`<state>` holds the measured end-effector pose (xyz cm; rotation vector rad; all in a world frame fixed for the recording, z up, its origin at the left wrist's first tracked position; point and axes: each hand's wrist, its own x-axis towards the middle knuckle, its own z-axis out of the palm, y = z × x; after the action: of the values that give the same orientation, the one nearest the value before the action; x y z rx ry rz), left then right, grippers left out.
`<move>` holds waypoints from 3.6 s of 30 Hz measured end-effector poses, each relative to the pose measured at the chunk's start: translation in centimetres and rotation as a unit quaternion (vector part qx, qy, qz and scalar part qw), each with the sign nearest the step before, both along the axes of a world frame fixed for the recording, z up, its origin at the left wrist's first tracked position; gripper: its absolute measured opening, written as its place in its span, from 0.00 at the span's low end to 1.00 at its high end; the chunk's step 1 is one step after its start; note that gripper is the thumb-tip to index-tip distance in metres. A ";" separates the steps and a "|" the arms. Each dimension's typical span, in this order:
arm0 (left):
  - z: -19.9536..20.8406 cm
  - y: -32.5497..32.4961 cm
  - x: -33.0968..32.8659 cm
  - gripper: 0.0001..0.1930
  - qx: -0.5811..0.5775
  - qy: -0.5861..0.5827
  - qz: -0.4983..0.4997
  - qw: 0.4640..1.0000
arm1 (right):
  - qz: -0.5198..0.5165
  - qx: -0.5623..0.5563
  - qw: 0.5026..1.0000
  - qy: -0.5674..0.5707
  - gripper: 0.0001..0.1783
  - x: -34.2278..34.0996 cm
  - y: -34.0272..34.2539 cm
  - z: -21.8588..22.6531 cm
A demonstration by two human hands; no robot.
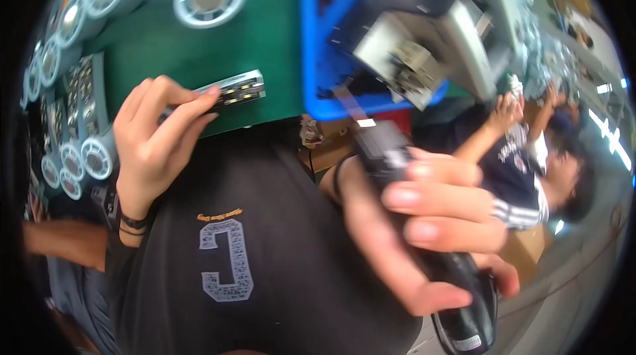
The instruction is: The person assembles handheld fans by fitting a circuit board into a fan housing and driving a screw into the assembly with a power screwdriver. They repeat this process for multiple units, setting each completed fan aside on the workbench.
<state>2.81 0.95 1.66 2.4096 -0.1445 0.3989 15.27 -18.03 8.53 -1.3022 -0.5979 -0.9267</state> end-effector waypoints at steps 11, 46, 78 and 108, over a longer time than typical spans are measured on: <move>0.9 -0.4 0.2 0.21 0.070 0.023 -0.031 0.997 | 0.042 -0.097 0.986 0.130 0.23 5.4 -7.3 1.1; -1.0 -0.4 -1.0 0.18 0.016 -0.016 0.038 0.999 | 0.147 -0.031 0.986 0.070 0.19 -3.9 2.5 -3.0; -1.0 -0.5 -1.1 0.17 0.022 -0.015 0.044 0.999 | 0.188 -0.080 0.976 0.070 0.21 -3.5 2.4 -5.1; -0.1 -1.5 0.1 0.16 0.055 -0.014 0.006 0.998 | -0.042 -0.094 0.994 0.031 0.11 5.4 -5.2 -0.1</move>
<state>2.93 -0.50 1.53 2.5148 -0.1701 0.4412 20.71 -23.19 8.47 -1.5289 -0.5967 -0.9109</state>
